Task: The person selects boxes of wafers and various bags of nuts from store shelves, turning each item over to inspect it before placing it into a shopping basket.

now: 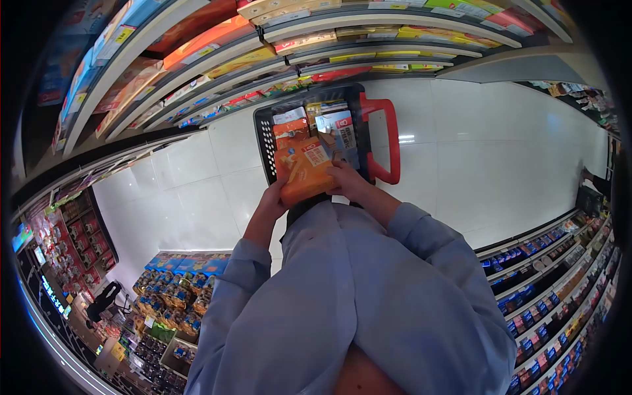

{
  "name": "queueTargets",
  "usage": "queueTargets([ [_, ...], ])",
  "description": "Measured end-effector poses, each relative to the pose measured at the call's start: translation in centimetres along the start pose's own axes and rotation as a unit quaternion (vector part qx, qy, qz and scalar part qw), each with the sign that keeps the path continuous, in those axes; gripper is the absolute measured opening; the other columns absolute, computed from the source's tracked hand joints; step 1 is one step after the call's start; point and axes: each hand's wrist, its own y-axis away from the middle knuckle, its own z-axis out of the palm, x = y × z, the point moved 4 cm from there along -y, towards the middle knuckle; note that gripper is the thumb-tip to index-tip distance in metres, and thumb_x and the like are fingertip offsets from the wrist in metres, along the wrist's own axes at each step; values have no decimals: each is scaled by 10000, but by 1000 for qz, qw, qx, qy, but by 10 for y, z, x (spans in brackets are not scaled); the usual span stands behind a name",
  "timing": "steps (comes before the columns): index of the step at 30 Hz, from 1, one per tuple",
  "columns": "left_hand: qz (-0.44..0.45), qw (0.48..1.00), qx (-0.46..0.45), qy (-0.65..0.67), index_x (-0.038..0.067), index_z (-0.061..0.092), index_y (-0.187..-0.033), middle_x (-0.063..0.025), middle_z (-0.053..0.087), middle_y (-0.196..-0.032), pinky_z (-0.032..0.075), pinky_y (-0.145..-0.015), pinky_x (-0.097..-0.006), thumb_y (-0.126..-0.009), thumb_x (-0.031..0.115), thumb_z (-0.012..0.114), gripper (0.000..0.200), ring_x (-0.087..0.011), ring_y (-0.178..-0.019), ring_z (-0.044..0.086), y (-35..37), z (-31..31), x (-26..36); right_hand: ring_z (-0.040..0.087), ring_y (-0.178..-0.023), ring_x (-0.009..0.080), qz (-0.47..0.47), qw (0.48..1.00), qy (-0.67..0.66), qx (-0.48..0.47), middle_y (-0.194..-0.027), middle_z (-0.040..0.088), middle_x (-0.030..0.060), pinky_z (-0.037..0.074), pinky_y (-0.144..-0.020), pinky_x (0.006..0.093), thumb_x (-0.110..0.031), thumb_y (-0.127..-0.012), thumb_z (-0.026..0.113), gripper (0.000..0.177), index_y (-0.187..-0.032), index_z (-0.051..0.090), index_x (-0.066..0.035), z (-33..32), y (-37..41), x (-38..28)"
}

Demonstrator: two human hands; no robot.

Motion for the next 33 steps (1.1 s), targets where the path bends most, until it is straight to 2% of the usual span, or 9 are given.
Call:
queueTargets([
  [4, -20, 980, 112, -161, 50, 454, -1373, -111, 585, -1273, 549, -929, -432, -955, 487, 592, 621, -264, -1111, 613, -44, -40, 24, 651, -988, 276, -61, 991, 104, 50, -1236, 578, 128, 593, -737, 405, -259, -900, 635, 661, -1464, 321, -117, 18, -68, 14],
  [8, 33, 923, 187, -336, 55, 497, -1344, -90, 623, -1190, 595, -691, -359, -919, 595, 574, 691, -230, -909, 666, -112, -96, 65, 645, -945, 216, -82, 980, 167, 63, -1188, 588, 143, 594, -660, 353, -221, -924, 628, 746, -1536, 203, -182, 54, -126, 29],
  [17, 78, 920, 158, -350, 133, 457, -1412, -67, 597, -1223, 603, -706, -337, -988, 441, 542, 530, -194, -1011, 651, -178, -128, 77, 645, -980, 224, -123, 982, 106, 95, -1241, 581, 162, 583, -613, 299, -141, -912, 588, 702, -1518, 233, -126, 35, -237, 70],
  [20, 87, 918, 141, -360, 123, 438, -1425, -75, 598, -1220, 598, -694, -344, -982, 378, 550, 523, -199, -1000, 651, -210, -137, 74, 588, -1167, 308, -82, 980, 173, 54, -1397, 495, 113, 549, -872, 463, -97, -920, 554, 668, -1515, 261, -179, 29, -249, 68],
  [23, 72, 889, 170, -420, 109, 429, -1431, -85, 608, -1196, 582, -684, -332, -959, 304, 554, 526, -201, -957, 660, -213, -132, 76, 546, -1221, 415, -205, 868, 435, 127, -1422, 469, 203, 510, -925, 484, -94, -902, 556, 646, -1485, 282, -133, 30, -253, 66],
  [26, 137, 854, 148, -481, 106, 467, -1410, -110, 653, -1092, 557, -670, -302, -929, 253, 561, 511, -188, -902, 667, -235, -152, 65, 533, -1187, 501, -27, 912, 354, 205, -1327, 519, 280, 483, -959, 475, -121, -895, 566, 630, -1469, 311, -79, 30, -261, 79],
  [29, 134, 827, 177, -516, 50, 504, -1337, -192, 665, -1057, 536, -797, -403, -916, 238, 533, 461, -297, -953, 673, -267, -190, 49, 668, -909, 383, -76, 890, 373, 250, -1048, 647, 228, 545, -815, 447, -195, -880, 611, 427, -1276, 559, -43, 22, -254, 79],
  [32, 170, 757, 146, -614, 20, 501, -1321, -252, 660, -1059, 515, -850, -459, -920, 251, 516, 463, -372, -1000, 661, -239, -158, 56, 683, -878, 288, 81, 957, 268, 83, -984, 659, 179, 573, -721, 393, -226, -908, 621, 534, -1386, 467, -43, 19, -240, 78],
  [33, 145, 781, 126, -594, 13, 500, -1319, -265, 656, -1054, 509, -871, -456, -923, 249, 515, 461, -379, -1027, 653, -214, -134, 65, 674, -846, 233, 68, 957, 269, 84, -954, 655, 150, 572, -683, 358, -236, -910, 626, 522, -1374, 481, -46, 20, -233, 73],
])
